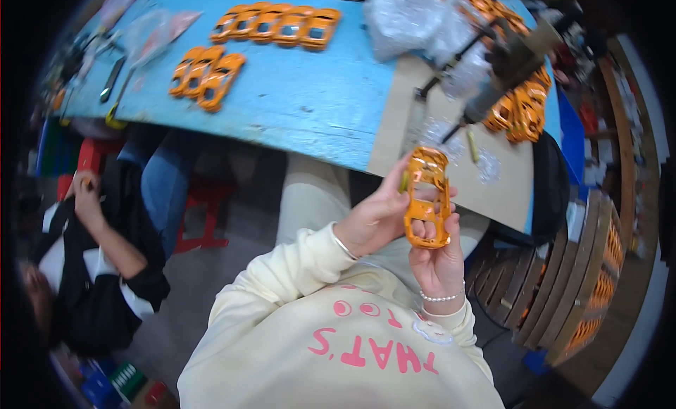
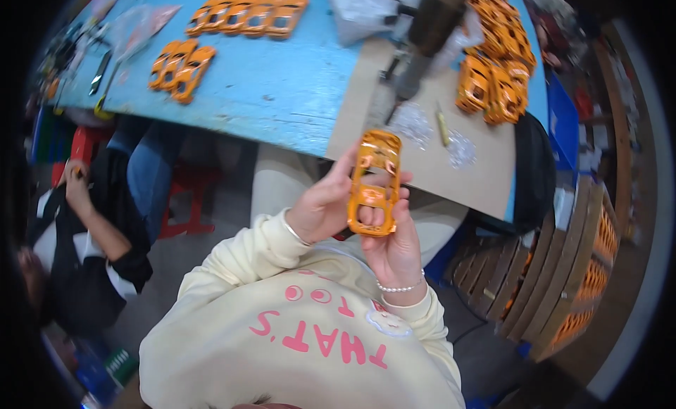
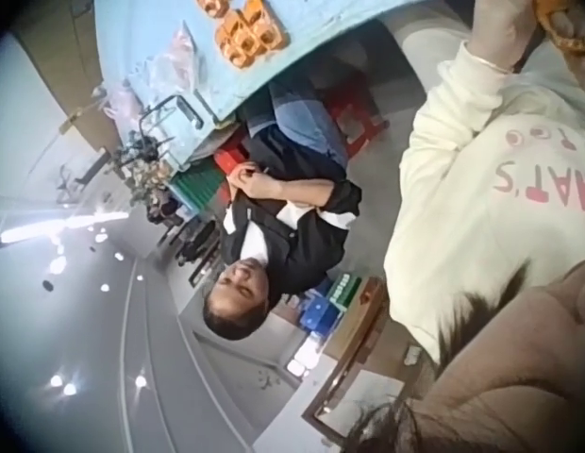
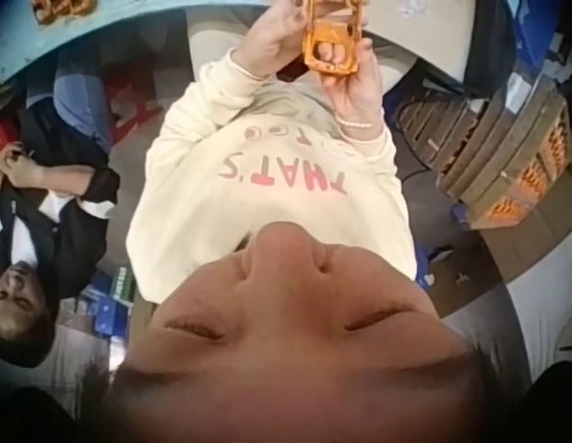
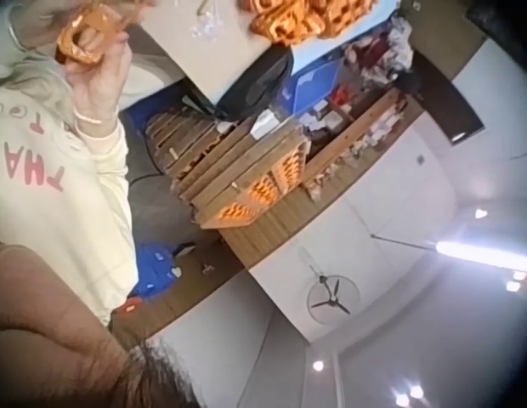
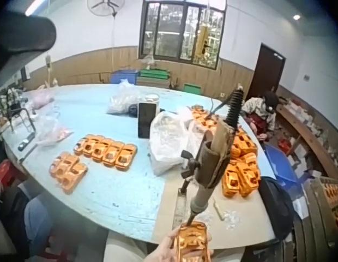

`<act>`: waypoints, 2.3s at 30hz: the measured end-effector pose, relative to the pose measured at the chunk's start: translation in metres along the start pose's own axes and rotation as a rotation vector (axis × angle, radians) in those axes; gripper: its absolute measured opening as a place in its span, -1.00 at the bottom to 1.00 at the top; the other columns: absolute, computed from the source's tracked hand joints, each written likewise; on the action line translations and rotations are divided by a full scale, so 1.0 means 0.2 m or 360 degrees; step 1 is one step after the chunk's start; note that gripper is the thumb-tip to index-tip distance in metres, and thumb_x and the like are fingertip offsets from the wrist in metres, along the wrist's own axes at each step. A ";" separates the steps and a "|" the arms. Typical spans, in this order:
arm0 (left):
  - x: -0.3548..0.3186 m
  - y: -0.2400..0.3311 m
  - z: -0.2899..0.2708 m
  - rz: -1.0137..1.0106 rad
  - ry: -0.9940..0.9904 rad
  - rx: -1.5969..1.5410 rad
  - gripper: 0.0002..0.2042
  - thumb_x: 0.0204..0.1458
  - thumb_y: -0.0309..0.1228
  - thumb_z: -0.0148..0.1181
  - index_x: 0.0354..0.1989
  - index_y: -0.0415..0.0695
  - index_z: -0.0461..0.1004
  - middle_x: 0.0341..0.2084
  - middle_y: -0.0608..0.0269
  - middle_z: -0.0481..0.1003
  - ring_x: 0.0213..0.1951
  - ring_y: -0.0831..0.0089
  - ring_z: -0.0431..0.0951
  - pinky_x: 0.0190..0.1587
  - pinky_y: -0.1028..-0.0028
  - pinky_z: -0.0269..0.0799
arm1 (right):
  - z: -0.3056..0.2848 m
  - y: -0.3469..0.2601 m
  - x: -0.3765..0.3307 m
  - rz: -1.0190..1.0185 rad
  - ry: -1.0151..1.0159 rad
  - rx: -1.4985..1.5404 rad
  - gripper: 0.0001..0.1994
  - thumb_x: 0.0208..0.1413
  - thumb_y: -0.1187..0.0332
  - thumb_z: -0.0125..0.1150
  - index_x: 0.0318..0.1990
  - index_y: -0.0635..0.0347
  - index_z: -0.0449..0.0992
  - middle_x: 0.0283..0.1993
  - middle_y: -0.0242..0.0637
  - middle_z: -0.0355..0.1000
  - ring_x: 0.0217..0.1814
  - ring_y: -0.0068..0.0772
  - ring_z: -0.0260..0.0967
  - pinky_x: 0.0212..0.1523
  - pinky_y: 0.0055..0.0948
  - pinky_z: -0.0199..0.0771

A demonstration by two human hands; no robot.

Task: Assembling plastic toy cars by attaching components using an electric screwdriver.

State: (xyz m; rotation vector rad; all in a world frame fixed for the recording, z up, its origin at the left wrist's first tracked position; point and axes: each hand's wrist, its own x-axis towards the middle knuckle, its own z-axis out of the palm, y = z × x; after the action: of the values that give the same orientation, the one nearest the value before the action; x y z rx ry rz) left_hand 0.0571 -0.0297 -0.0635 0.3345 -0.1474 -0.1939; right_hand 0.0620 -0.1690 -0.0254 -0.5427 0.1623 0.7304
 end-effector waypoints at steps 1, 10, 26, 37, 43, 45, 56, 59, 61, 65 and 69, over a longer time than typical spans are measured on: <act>-0.04 -0.01 -0.02 -0.0003 -0.0014 -0.0123 -0.20 0.15 -0.12 0.17 0.44 0.10 -0.23 0.31 -0.18 0.10 0.24 0.02 0.31 0.26 0.12 0.25 | -0.01 0.03 0.00 0.0043 0.0050 0.0075 -0.53 0.31 0.00 -0.03 -0.25 0.35 0.45 -0.34 -0.23 0.39 -0.41 -0.49 0.42 -0.48 -0.69 0.55; -0.13 0.36 -0.19 0.0941 0.0932 0.2406 -0.43 0.03 -0.33 0.25 0.26 -0.05 0.26 -0.02 -0.06 0.41 0.01 0.04 0.43 0.07 0.21 0.35 | -0.20 0.23 -0.07 0.0535 0.0244 -0.0287 -0.76 0.32 0.35 -0.04 -0.12 0.40 0.44 -0.21 -0.13 0.39 -0.38 -0.45 0.41 -0.31 -0.60 0.62; 0.24 0.52 -0.55 0.1410 0.1785 0.3599 -0.86 -0.09 -0.40 0.13 -0.35 -0.07 0.53 -0.25 0.12 0.43 -0.12 0.18 0.39 -0.14 0.22 0.34 | -0.25 0.27 -0.16 0.0529 0.0110 -0.0474 -0.90 0.25 0.47 0.02 -0.21 0.32 0.43 -0.22 -0.16 0.39 -0.34 -0.42 0.42 -0.28 -0.56 0.56; 0.12 0.85 -0.55 0.1078 0.1477 0.4070 -0.65 -0.08 -0.25 0.34 -0.11 -0.05 0.50 -0.10 -0.04 0.45 -0.06 0.00 0.42 -0.02 0.15 0.38 | -0.22 -0.20 -0.17 0.0139 0.0031 -0.1425 -0.88 0.25 0.41 0.03 -0.25 0.26 0.46 -0.23 -0.25 0.47 -0.33 -0.51 0.47 -0.31 -0.56 0.49; 0.15 0.83 -0.41 0.1257 0.1363 0.4151 -0.60 -0.02 -0.32 0.32 0.03 -0.06 0.46 -0.03 0.04 0.40 0.01 0.04 0.34 0.02 0.15 0.32 | -0.33 -0.73 0.12 -0.0996 0.0783 -0.2332 -0.88 0.17 0.41 0.13 -0.19 0.22 0.51 -0.21 -0.31 0.50 -0.34 -0.58 0.44 -0.30 -0.57 0.47; 0.12 0.78 -0.37 0.1330 0.1255 0.4042 -0.63 0.01 -0.38 0.28 0.02 -0.09 0.46 -0.04 0.05 0.40 0.01 0.04 0.34 0.02 0.16 0.31 | -0.33 -0.82 0.28 -0.1503 0.0690 -0.2745 -0.81 0.06 0.44 0.23 -0.14 0.19 0.51 -0.13 -0.28 0.50 -0.36 -0.43 0.47 -0.30 -0.48 0.50; -0.33 0.18 -0.03 0.0604 -0.0093 0.3158 -0.78 -0.16 -0.67 0.20 -0.29 -0.17 0.56 -0.50 0.18 0.51 -0.50 0.20 0.45 -0.45 0.30 0.38 | -0.40 -0.98 0.75 -0.1390 0.0796 -0.3923 -0.75 -0.02 0.39 0.32 -0.16 0.18 0.51 -0.19 -0.21 0.41 -0.31 -0.15 0.44 -0.26 -0.30 0.48; -0.28 0.10 -0.01 0.0402 -0.0168 0.2911 -0.80 -0.13 -0.70 0.18 -0.33 -0.17 0.57 -0.52 0.21 0.54 -0.48 0.23 0.49 -0.37 0.39 0.38 | -0.32 -1.01 0.57 -0.1857 0.0642 -0.3315 -0.81 0.04 0.38 0.29 -0.22 0.23 0.48 -0.26 -0.28 0.39 -0.38 -0.33 0.42 -0.39 -0.42 0.44; -0.23 0.06 -0.01 0.0046 -0.0137 0.2496 -0.77 -0.02 -0.66 0.16 -0.17 -0.18 0.55 -0.28 0.14 0.59 -0.26 0.29 0.57 -0.20 0.45 0.44 | -0.30 -0.94 0.40 -0.1709 0.0618 -0.2997 -0.84 0.08 0.37 0.26 -0.25 0.24 0.47 -0.30 -0.33 0.37 -0.42 -0.46 0.39 -0.46 -0.50 0.40; -0.12 -0.09 0.01 -0.0425 0.0314 0.1186 -0.60 0.12 -0.49 0.19 0.14 -0.22 0.33 0.09 0.03 0.44 0.04 0.31 0.47 0.08 0.39 0.39 | -0.31 -0.63 -0.06 -0.0730 0.0354 -0.1290 -0.76 0.15 0.22 0.19 -0.31 0.23 0.41 -0.37 -0.40 0.28 -0.56 -0.73 0.24 -0.58 -0.72 0.24; -0.05 -0.18 0.04 -0.0296 0.0292 0.0685 -0.45 0.24 -0.23 0.07 0.31 -0.19 0.04 0.22 0.00 0.28 0.19 0.24 0.34 0.22 0.25 0.30 | -0.45 -0.33 -0.17 0.0091 -0.0321 -0.0461 -0.72 0.11 0.16 0.17 -0.29 0.23 0.39 -0.31 -0.32 0.32 -0.53 -0.61 0.27 -0.51 -0.67 0.27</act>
State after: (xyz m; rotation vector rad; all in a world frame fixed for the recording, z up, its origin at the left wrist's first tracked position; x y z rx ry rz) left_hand 0.0393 -0.0638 -0.0687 0.7931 0.0260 -0.3146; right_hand 0.0852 -0.2771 -0.0625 -0.7372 -0.1185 0.8661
